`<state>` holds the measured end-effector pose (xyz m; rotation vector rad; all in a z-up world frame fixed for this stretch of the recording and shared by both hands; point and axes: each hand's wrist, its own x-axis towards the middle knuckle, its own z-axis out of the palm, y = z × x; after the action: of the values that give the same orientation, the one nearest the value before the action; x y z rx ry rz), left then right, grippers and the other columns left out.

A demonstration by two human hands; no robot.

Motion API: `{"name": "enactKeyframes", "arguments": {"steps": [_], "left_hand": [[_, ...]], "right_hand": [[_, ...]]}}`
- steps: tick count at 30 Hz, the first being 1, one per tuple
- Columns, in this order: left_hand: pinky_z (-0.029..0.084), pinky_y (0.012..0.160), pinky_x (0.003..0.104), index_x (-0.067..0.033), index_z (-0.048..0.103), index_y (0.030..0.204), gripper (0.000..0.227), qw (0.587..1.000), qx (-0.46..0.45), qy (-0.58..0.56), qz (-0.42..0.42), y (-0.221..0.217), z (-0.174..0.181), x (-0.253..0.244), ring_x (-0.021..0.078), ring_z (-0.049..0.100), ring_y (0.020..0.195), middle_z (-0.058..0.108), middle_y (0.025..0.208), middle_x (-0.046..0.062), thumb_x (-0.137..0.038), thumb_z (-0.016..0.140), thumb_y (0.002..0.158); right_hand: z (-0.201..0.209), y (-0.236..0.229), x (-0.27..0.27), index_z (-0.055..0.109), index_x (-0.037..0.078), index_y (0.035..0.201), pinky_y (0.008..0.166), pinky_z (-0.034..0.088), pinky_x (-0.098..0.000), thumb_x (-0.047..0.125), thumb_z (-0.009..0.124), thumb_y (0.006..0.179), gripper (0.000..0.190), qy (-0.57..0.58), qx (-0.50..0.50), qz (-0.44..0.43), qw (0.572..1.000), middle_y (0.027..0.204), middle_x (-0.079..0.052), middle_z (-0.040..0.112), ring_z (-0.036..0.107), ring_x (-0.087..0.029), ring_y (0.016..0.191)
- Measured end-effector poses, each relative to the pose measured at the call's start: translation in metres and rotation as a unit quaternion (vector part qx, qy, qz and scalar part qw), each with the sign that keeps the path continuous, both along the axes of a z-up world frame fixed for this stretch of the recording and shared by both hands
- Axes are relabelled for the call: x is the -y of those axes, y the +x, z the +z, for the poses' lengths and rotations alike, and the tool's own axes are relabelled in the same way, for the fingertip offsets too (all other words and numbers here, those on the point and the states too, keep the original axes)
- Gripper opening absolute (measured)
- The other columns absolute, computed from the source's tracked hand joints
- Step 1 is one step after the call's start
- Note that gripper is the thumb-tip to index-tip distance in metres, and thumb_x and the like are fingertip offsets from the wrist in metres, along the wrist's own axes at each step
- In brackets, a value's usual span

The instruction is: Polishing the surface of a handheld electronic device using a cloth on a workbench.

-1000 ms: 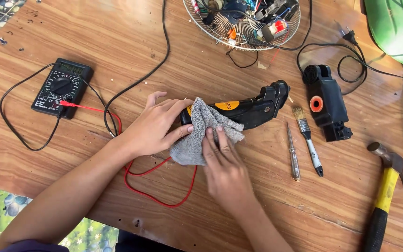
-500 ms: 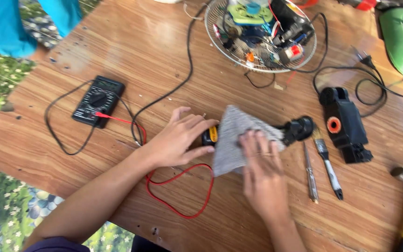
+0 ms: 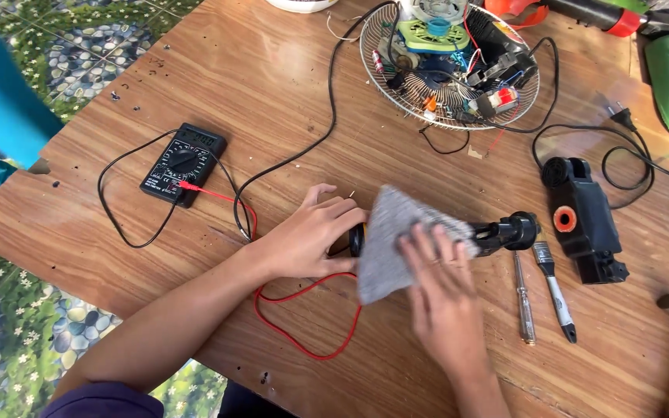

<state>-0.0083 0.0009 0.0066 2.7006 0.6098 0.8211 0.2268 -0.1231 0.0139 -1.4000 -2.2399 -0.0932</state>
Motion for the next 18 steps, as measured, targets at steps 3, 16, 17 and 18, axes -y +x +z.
{"name": "enactKeyframes", "arguments": {"steps": [3,16,17,18], "left_hand": [[0.029,0.109,0.054,-0.0136,0.055,0.132,0.056,1.000,0.010,-0.018,0.001,0.000,0.000,0.001,0.0263,0.067,0.103,0.065,0.106,0.004,-0.047,0.072,0.091],[0.030,0.109,0.054,-0.0121,0.054,0.120,0.059,1.000,0.003,-0.026,0.009,0.001,0.000,0.002,0.0260,0.066,0.098,0.063,0.100,0.004,-0.044,0.084,0.080],[0.028,0.110,0.053,-0.0139,0.057,0.130,0.061,0.999,0.008,-0.034,0.010,0.002,0.002,0.003,0.0234,0.067,0.102,0.066,0.105,0.003,-0.043,0.082,0.083],[0.028,0.110,0.053,-0.0139,0.057,0.130,0.061,0.999,0.009,-0.032,0.007,0.003,0.000,0.002,0.0234,0.067,0.102,0.066,0.105,0.003,-0.043,0.082,0.083]], "right_hand": [[0.009,0.000,-0.001,0.046,0.004,0.151,0.126,0.026,-0.0618,0.002,0.049,0.099,0.052,0.008,-0.026,-0.088,0.996,0.162,-0.016,0.043,0.032,-0.043,0.154],[0.001,0.002,-0.005,0.047,0.011,0.151,0.129,0.023,-0.0655,0.004,0.062,0.096,0.058,0.017,-0.023,-0.064,0.998,0.162,-0.015,0.042,0.031,-0.039,0.154],[0.000,0.004,-0.006,0.043,0.008,0.154,0.128,0.023,-0.0672,0.007,0.062,0.099,0.058,0.029,-0.026,-0.106,0.994,0.164,-0.018,0.037,0.028,-0.043,0.155],[-0.002,0.003,-0.005,0.043,0.008,0.154,0.128,0.023,-0.0672,0.007,0.062,0.099,0.058,0.031,-0.025,-0.109,0.993,0.164,-0.018,0.037,0.028,-0.043,0.155]]}}
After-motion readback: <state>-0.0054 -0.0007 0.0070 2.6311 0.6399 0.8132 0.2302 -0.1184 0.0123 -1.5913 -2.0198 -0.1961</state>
